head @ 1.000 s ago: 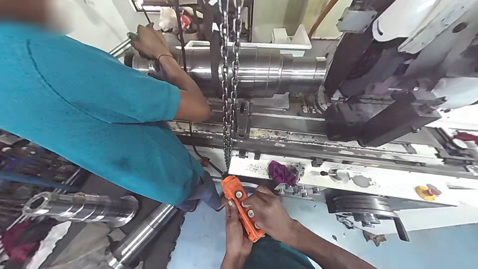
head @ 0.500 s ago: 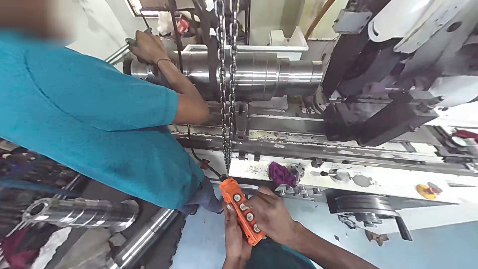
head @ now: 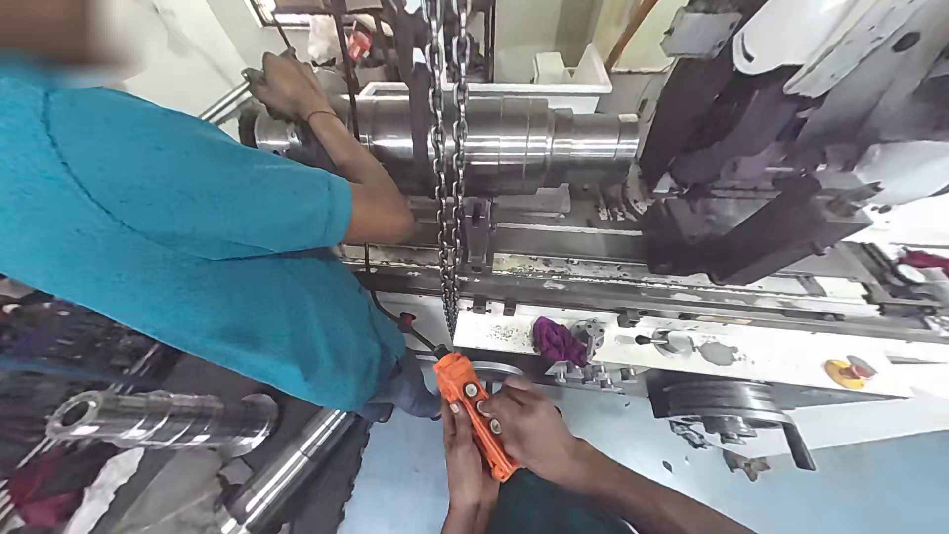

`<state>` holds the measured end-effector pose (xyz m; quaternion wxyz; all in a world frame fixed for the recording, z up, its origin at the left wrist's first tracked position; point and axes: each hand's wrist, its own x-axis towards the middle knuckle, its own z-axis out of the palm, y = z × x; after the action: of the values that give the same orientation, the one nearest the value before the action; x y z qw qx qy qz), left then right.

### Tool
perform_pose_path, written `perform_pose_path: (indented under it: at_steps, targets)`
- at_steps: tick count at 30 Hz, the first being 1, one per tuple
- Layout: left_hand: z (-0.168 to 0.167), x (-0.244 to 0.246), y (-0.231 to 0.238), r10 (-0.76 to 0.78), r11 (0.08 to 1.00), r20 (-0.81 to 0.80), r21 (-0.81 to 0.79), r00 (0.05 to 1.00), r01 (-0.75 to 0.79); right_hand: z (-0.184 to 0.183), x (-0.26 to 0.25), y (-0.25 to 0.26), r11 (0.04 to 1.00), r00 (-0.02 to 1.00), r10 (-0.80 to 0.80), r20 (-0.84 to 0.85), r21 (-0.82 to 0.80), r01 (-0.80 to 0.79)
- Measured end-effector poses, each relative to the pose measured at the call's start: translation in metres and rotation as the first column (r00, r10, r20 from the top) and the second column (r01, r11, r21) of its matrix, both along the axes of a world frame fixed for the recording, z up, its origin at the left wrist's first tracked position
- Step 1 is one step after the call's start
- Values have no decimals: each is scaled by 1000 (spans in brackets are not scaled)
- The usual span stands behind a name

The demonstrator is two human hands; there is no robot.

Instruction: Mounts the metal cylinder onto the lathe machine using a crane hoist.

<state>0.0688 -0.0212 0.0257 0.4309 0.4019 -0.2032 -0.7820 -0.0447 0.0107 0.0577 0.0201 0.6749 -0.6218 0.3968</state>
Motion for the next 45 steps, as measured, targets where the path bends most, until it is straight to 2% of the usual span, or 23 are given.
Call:
perform_pose_path:
  at_steps: [6,9,17,21,29,34,36,39,42,45]
  targets:
    - [2,-2,0,8,1000,14,-28,1000,-8,7,3,-3,1000,998,-9,54,3,8]
    - [5,-1,-3,18,999,-8,-41,1000,-18,15,0,-3,999,995,-1,98,-51,6]
    - [8,2,-2,35,997,6,-66,999,-35,25,4,-5,996,999,37,12,83,-38]
    - [13,0,-6,63,996,-1,-57,998,-63,32,-1,-8,999,999,32,30,15,-33]
    - [18,0,-5,70,995,-18,-67,997,-71,35,5,-11,994,998,50,-24,94,-48]
    - [16,1,-9,75,993,-48,-82,996,-79,56,2,-10,995,992,9,124,-104,4]
    - [19,0,-10,81,993,-65,-78,995,-86,52,4,-11,995,996,15,87,-100,-6]
    - [21,0,-8,64,996,-45,-67,997,-67,34,6,-12,999,999,26,-29,45,-25]
    - [21,-1,-12,75,995,-8,-65,997,-76,36,4,-15,1000,999,23,-26,-14,-23]
    - [18,2,-9,66,995,6,-74,998,-65,28,6,-13,999,999,35,-27,29,-35]
